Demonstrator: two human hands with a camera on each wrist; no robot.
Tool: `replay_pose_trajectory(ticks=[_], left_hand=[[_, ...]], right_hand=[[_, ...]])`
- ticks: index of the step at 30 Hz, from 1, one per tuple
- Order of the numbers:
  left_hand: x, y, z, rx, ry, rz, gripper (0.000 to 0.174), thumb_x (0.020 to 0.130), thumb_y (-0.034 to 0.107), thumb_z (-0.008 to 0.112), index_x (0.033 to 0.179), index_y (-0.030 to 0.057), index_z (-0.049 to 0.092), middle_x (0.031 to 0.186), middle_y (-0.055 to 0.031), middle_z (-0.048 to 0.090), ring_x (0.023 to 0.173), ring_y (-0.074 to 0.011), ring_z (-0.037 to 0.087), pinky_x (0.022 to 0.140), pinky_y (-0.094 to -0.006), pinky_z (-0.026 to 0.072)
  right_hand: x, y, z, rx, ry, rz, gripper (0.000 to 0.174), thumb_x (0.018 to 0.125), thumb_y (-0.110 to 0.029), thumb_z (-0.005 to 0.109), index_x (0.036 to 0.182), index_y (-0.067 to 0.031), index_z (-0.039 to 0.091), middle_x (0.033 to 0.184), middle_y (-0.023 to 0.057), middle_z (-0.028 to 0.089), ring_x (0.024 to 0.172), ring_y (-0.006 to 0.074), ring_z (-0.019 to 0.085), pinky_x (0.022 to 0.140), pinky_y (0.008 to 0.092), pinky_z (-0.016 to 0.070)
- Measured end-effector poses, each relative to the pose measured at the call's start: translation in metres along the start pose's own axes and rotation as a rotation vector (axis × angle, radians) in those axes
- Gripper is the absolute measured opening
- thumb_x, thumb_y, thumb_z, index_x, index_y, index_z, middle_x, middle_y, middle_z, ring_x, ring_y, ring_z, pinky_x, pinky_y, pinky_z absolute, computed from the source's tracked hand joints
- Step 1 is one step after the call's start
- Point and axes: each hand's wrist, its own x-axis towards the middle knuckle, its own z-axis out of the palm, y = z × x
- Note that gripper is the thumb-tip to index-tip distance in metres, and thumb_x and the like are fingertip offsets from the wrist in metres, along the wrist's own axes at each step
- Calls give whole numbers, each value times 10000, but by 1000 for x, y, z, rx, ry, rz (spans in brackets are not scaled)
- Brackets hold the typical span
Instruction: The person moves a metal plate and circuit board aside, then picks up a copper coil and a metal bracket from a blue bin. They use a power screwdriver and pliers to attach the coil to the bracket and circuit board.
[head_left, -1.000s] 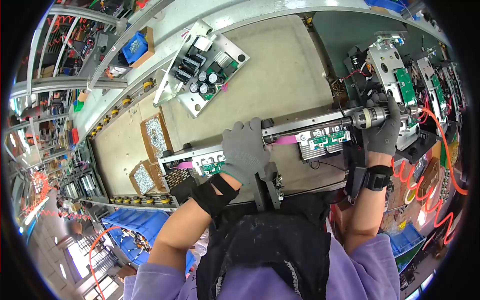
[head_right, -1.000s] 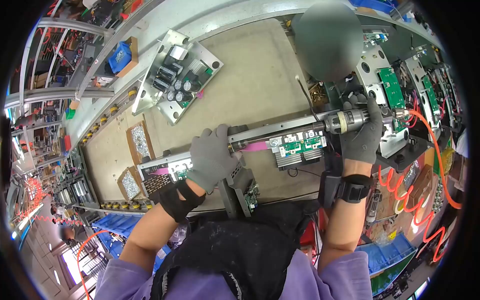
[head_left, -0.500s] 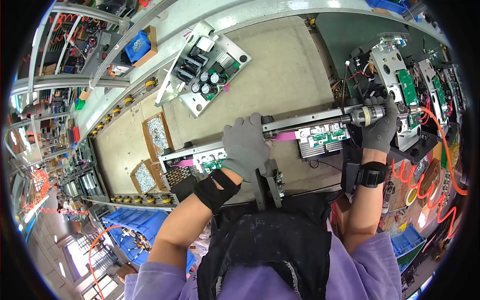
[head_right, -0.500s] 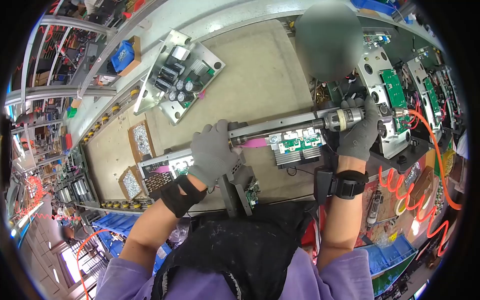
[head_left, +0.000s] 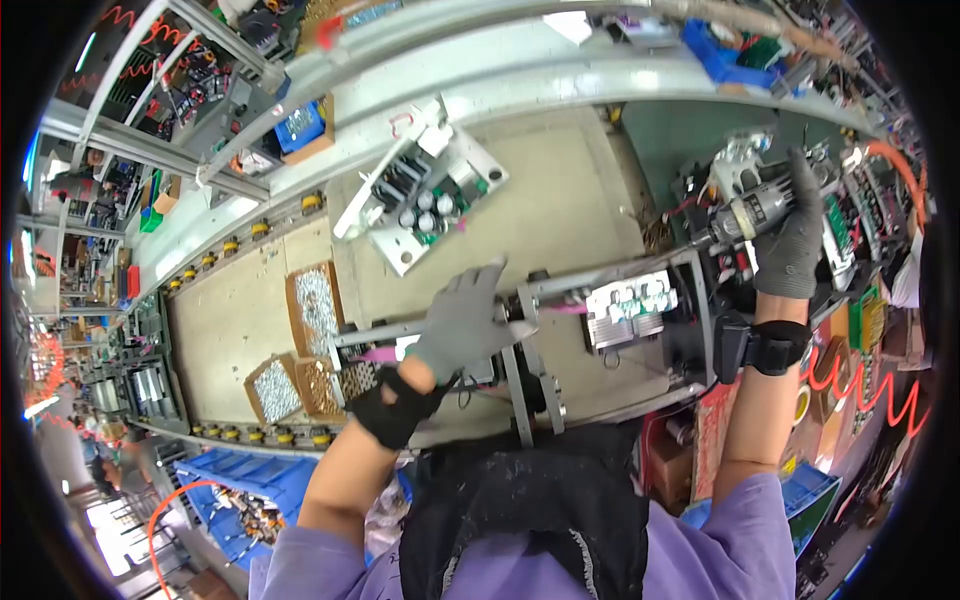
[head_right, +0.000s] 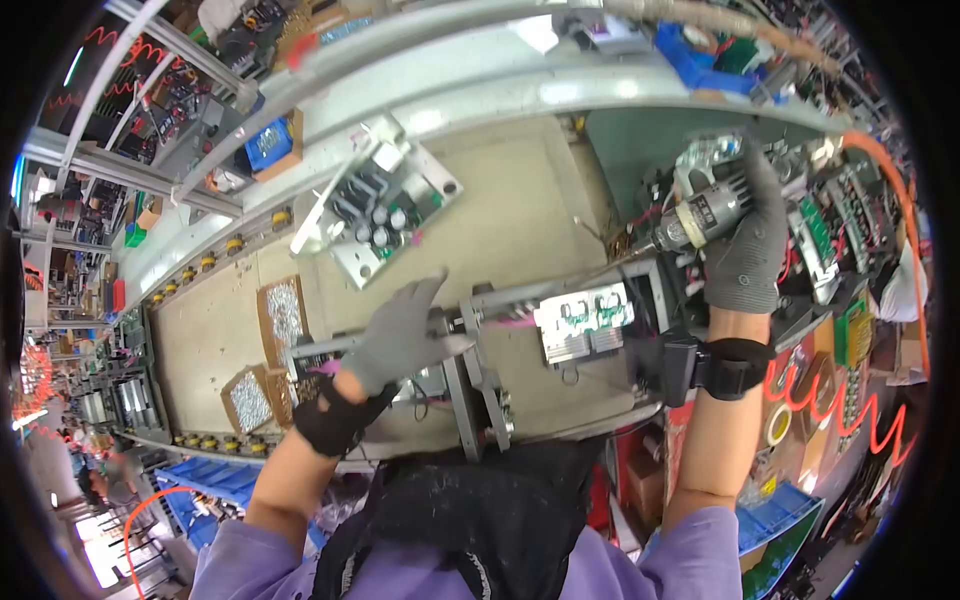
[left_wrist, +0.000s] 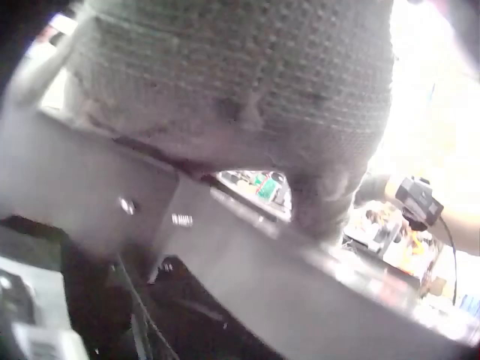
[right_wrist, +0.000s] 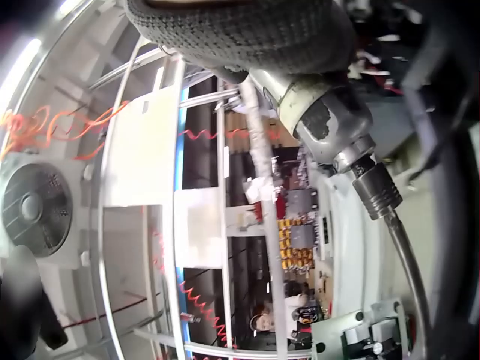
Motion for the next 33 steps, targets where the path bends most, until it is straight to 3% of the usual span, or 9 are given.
replay_pose_trajectory(ticks=[9,14,18,22,25,26,29,32,33], left_hand=[[-125,-79,-76,7,430,-8,625,745,393,774,1261,96,584,1138,-162,611,1048,-370,589,909,-457,469],[-186,-116,-97,-156,493,-379,631,741,414,773,1245,80,597,1117,-160,621,1057,-377,585,883,-459,476],[-206,-144,-89,-220,587,-335,679,760,488,760,1253,52,593,1112,-189,616,1044,-401,591,859,-468,493],[-192,-174,-66,-229,513,-314,756,774,396,787,1370,42,487,1195,-220,570,1110,-428,573,919,-473,486],[-163,-177,-70,-230,341,-277,808,752,272,814,1429,70,421,1240,-227,539,1124,-417,575,939,-450,490],[-156,-176,-72,-287,213,-251,803,741,233,817,1425,82,425,1242,-221,537,1130,-402,577,940,-440,493],[-138,-176,-61,-308,37,-252,778,734,177,810,1411,102,436,1237,-205,539,1131,-379,583,937,-426,499],[-122,-183,-48,-244,23,-265,741,736,152,799,1389,113,450,1233,-188,541,1110,-366,596,927,-425,506],[-119,-186,-44,-218,37,-255,728,734,143,795,1378,117,457,1235,-182,539,1092,-362,605,921,-426,510]], right_hand=[[43,-59,268,-457,-464,-656,311,807,-131,746,1079,-29,635,915,40,679,769,116,624,707,260,496],[95,-36,379,-566,-382,-882,398,770,-204,778,1102,-44,629,899,57,697,814,143,645,751,293,502],[125,-18,422,-1119,-84,-1112,481,807,-405,731,1145,-77,632,997,126,718,943,271,685,835,400,507],[70,7,404,-1274,90,-1157,358,832,-380,761,1059,-129,644,982,130,713,952,261,683,817,401,512],[11,-22,391,-1120,-325,-583,309,884,-302,719,1079,-87,613,882,100,675,837,210,653,751,354,504],[82,-11,369,-1120,-353,-1086,346,887,-313,717,1118,-84,602,878,106,676,796,203,645,726,336,503],[123,-26,284,-1522,-532,-1097,443,875,-389,682,1199,-92,628,1014,127,713,976,231,673,852,365,508],[5,22,164,-1480,-744,-776,393,874,-295,710,1162,-34,653,1033,148,705,969,246,670,877,361,521],[-37,26,129,-1456,-787,-420,362,865,-269,725,1127,-24,670,1034,151,705,953,252,674,860,372,527]])
